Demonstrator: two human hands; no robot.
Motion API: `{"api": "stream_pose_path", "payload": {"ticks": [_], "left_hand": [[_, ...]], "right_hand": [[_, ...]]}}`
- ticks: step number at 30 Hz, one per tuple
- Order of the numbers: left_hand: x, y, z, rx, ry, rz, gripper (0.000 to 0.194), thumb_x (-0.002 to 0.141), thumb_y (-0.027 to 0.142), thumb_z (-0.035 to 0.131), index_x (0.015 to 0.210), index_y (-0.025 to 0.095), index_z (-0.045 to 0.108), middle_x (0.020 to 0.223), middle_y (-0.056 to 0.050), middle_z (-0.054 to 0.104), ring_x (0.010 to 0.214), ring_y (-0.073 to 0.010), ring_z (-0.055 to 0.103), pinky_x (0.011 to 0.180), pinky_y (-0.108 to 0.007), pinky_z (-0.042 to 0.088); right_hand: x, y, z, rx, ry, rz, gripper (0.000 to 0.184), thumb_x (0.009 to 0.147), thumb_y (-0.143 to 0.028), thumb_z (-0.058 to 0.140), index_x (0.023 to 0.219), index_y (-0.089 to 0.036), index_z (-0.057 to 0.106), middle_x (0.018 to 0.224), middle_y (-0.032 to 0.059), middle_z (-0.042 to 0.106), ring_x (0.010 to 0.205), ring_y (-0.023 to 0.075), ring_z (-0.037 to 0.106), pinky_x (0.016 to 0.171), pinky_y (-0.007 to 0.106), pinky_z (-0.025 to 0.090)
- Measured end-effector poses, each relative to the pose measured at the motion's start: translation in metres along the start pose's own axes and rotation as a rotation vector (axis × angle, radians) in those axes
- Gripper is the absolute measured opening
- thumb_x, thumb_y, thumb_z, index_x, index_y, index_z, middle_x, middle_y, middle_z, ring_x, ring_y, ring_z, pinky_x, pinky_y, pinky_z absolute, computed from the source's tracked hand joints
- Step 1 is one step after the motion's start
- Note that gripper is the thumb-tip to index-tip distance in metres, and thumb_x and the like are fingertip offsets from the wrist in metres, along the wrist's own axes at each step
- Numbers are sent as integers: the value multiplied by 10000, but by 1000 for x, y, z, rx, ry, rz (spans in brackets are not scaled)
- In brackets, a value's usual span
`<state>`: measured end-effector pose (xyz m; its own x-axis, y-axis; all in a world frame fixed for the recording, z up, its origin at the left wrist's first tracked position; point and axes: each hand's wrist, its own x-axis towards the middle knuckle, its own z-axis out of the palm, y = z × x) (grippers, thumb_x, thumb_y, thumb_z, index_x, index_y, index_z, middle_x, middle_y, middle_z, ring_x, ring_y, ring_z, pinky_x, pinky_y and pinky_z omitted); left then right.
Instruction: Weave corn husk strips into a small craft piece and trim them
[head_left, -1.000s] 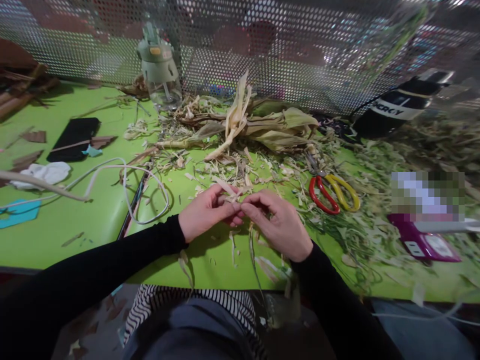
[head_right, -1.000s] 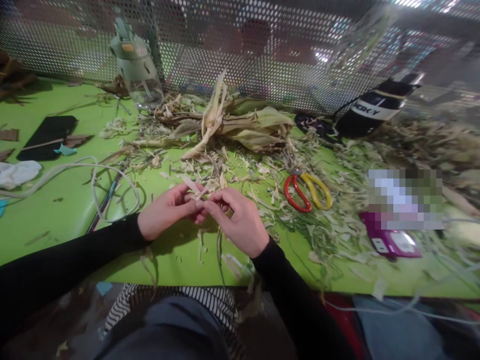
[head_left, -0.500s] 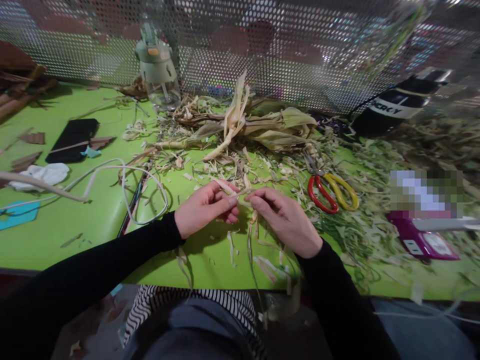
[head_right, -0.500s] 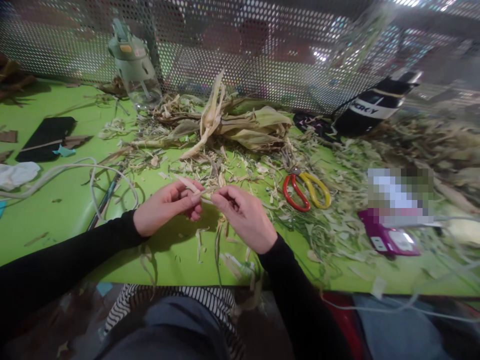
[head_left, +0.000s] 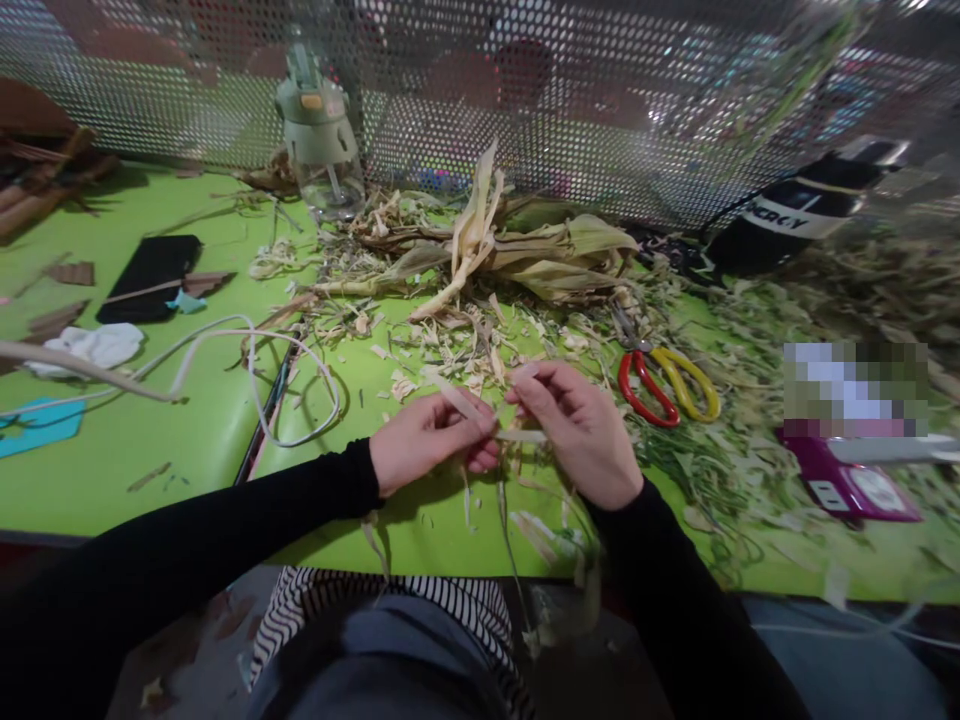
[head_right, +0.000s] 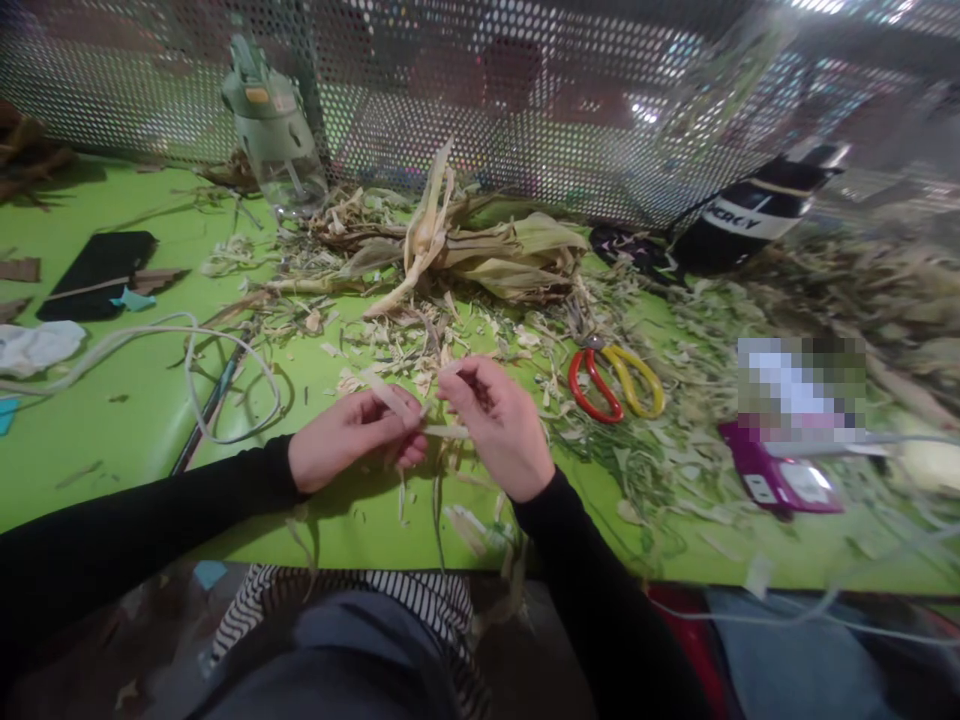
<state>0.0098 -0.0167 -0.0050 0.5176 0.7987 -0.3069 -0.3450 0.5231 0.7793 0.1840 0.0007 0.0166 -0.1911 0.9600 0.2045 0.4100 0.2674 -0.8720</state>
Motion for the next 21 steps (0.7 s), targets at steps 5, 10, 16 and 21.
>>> {"api": "stream_pose_path", "payload": {"ticks": [5, 10, 16, 21], "left_hand": [[3, 2, -3, -95, 67, 41, 243, 762, 280, 709, 839, 138, 528, 681, -21, 645, 618, -106, 638, 675, -278, 525], [3, 3, -3, -102, 69, 33, 228, 769, 262, 700, 845, 138, 525, 667, -26, 648, 606, -111, 640, 657, -272, 526], [2, 5, -2, -123, 87, -17, 214, 847, 335, 564, 882, 125, 542, 720, -83, 670, 629, -136, 651, 682, -293, 528], [2, 7, 0, -123, 68, -89, 182, 833, 252, 490, 917, 108, 564, 737, -92, 670, 641, -139, 654, 694, -288, 528]], "right_hand": [[1, -2, 1, -26, -42, 3, 212, 891, -373, 538, 830, -192, 630, 697, -1, 649, 657, 130, 620, 631, 246, 489], [1, 0, 1, -56, -67, 1, 217, 878, -375, 558, 791, -188, 628, 682, -2, 633, 634, 129, 593, 604, 245, 477], [2, 7, -1, -106, 112, -96, 317, 875, -297, 575, 1185, -232, 552, 1062, 50, 612, 809, 145, 586, 697, 288, 503], [1, 4, 1, -203, -51, -212, 176, 888, -306, 564, 1016, -231, 659, 979, 49, 649, 894, 181, 590, 752, 325, 492]]}}
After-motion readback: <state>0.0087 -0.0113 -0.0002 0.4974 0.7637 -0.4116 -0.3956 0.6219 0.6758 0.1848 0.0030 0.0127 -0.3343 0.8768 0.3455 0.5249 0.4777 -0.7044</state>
